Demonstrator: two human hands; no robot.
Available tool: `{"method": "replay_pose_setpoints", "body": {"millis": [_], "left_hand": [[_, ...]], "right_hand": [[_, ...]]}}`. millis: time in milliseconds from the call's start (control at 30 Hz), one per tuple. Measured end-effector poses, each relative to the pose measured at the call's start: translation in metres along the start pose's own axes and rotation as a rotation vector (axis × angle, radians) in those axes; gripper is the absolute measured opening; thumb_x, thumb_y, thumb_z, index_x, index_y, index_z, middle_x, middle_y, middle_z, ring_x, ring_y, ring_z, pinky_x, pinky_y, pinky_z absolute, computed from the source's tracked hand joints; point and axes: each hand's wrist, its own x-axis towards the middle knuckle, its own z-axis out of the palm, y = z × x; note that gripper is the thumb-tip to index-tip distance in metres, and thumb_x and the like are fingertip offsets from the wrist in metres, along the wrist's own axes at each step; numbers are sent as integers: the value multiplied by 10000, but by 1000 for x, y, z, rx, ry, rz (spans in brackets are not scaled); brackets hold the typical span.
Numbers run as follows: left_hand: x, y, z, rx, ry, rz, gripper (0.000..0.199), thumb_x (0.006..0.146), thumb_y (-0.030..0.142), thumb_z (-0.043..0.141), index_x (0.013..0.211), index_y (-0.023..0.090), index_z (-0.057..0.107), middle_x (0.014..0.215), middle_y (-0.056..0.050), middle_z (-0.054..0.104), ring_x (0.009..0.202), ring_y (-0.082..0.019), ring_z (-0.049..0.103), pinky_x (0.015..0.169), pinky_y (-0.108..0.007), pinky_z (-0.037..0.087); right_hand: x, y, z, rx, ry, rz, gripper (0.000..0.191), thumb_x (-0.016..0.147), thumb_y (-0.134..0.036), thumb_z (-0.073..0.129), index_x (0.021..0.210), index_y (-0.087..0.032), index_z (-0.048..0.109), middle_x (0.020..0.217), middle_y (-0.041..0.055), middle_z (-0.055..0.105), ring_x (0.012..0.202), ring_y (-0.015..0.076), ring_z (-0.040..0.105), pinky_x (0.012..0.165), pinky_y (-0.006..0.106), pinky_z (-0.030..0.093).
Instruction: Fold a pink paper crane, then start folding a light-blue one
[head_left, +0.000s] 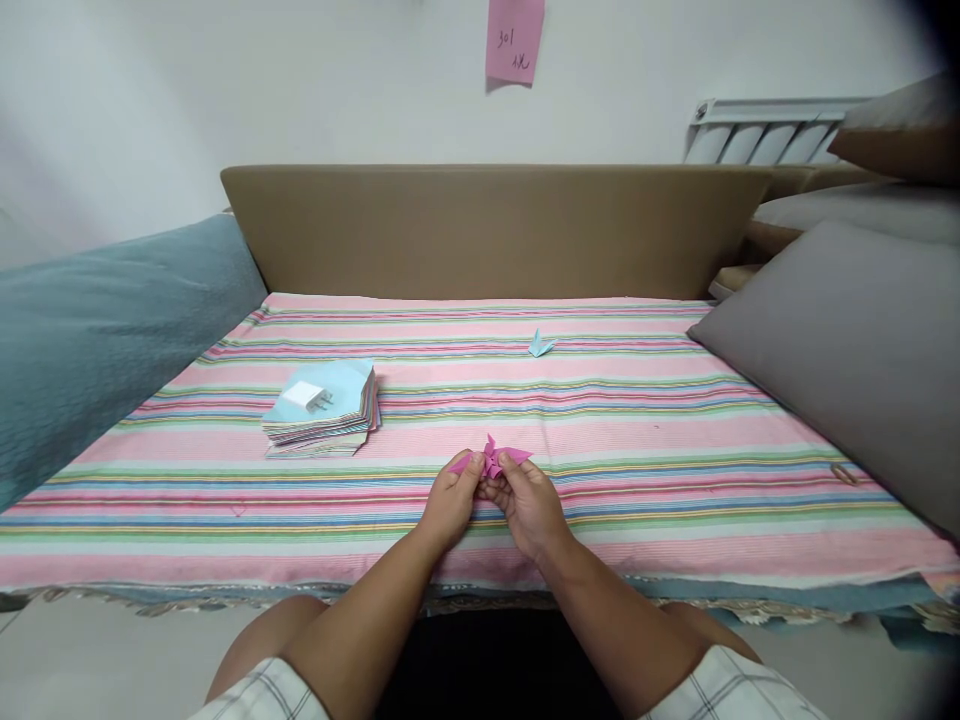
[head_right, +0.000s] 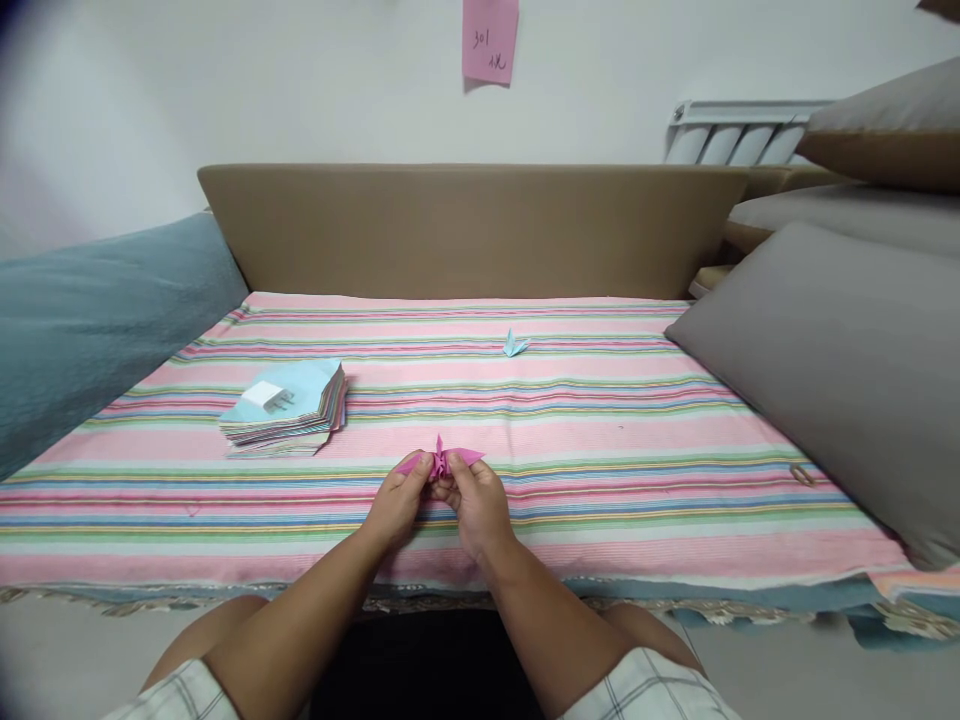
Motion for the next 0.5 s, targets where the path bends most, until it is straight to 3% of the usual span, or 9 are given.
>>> {"method": "replay_pose_setpoints", "body": {"millis": [267,500], "left_hand": [[3,-8,3,-240,5,-63,322,770,486,591,742,167,551,634,26,560,607,-123,534,633,-256,441],[1,-1,6,-385,21,-121,340,731,469,651,729,139,567,644,-1,593,591,-107,555,622,-241,457]], "right_hand": [[-1,-4,2,68,-23,32,284,622,-367,773,704,-145,617,556,-19,633,492,82,575,512,189,512],[-1,-5,0,99,-61,64,244,651,-342,761,700,-144,629,528,-25,605,491,72,562,482,155,486]]}}
